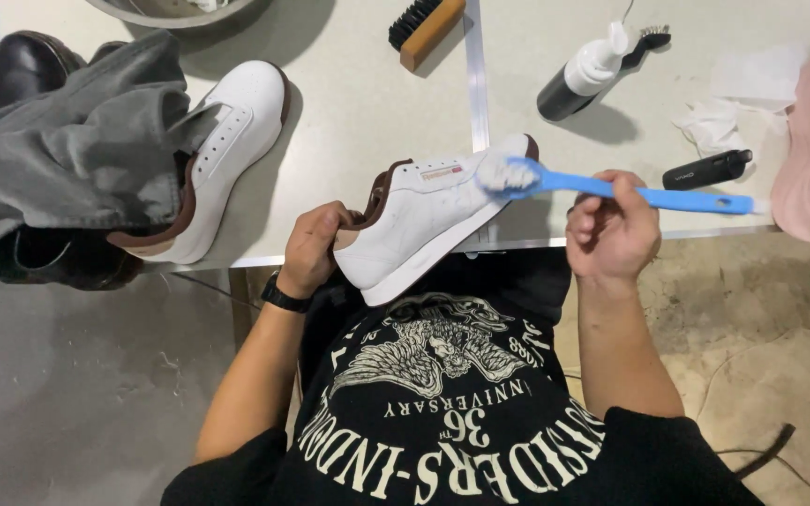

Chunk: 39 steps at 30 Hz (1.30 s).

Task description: Cleaning a white sneaker using a brush, cleaning foam, and a cloth on a service counter.

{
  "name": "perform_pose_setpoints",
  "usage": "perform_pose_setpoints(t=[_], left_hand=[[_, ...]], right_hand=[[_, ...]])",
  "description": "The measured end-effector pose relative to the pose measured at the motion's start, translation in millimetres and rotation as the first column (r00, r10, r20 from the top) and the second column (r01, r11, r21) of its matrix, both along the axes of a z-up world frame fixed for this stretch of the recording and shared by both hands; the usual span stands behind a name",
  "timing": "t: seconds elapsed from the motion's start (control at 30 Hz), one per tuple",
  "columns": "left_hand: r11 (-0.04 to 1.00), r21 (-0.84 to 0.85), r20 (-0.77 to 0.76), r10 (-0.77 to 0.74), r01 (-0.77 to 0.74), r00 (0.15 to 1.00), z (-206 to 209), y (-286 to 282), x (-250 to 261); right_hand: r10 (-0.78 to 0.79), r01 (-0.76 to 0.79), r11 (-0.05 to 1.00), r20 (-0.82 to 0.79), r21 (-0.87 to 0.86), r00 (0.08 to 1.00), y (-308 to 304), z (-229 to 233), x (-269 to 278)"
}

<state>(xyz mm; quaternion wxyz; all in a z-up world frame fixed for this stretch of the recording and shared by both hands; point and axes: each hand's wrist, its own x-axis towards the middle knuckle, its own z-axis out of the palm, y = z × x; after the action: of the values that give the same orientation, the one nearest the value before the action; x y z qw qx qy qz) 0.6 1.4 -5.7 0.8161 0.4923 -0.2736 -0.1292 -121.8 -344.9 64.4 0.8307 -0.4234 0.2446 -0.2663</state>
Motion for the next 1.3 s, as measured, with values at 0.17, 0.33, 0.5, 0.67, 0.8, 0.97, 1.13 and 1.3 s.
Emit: perform_pose_setpoints(t=[0.17,0.33,0.5,0.67,0.8,0.97,1.13,1.3], left_hand=[[1.0,0.021,-0.017,-0.005,0.005,1.0,1.5,12.5,-2.6],[1.0,0.002,-0.022,-0.018,0.018,1.0,6.3,-0.9,2.7],[1.0,-0.005,-0.035,-0.013,0.013,0.999,9.6,-3.2,1.8],[1.0,-0.009,-0.04,-0.009,0.009,0.999,7.4,-4.3,3.0],[1.0,0.009,-0.049,0.009,-0.009,0.999,9.5,-3.3,-0.7],[1.0,-0.016,-0.061,-0.005,0.004,0.998,3.3,-0.6,2.2],[0.999,-0.021,-0.073,0.022,-0.024,0.997,1.5,1.0,-4.5],[1.0,0.005,-0.052,0.008,-0.008,0.999,8.8,1.6,-4.0]], right_hand=[[0.06,-0.06,0.998,-0.033,0.0,0.998,29.6,-1.6,-9.4],[-0.081,0.079,0.996,0.043,0.036,0.996,2.8,-9.3,2.6],[-0.037,0.038,0.998,-0.026,0.041,0.999,16.7,-13.9,-4.8],[0.025,-0.024,0.998,-0.007,0.05,1.0,36.7,-6.3,-3.8],[0.031,-0.03,0.997,-0.009,0.067,0.999,26.6,-16.1,7.7],[0.181,-0.177,0.98,-0.037,0.092,0.983,67.1,-3.5,3.5],[0.232,-0.228,0.97,-0.046,0.085,0.972,62.3,-2.9,14.3],[0.45,-0.448,0.892,-0.017,0.057,0.893,89.4,-8.6,-2.8]])
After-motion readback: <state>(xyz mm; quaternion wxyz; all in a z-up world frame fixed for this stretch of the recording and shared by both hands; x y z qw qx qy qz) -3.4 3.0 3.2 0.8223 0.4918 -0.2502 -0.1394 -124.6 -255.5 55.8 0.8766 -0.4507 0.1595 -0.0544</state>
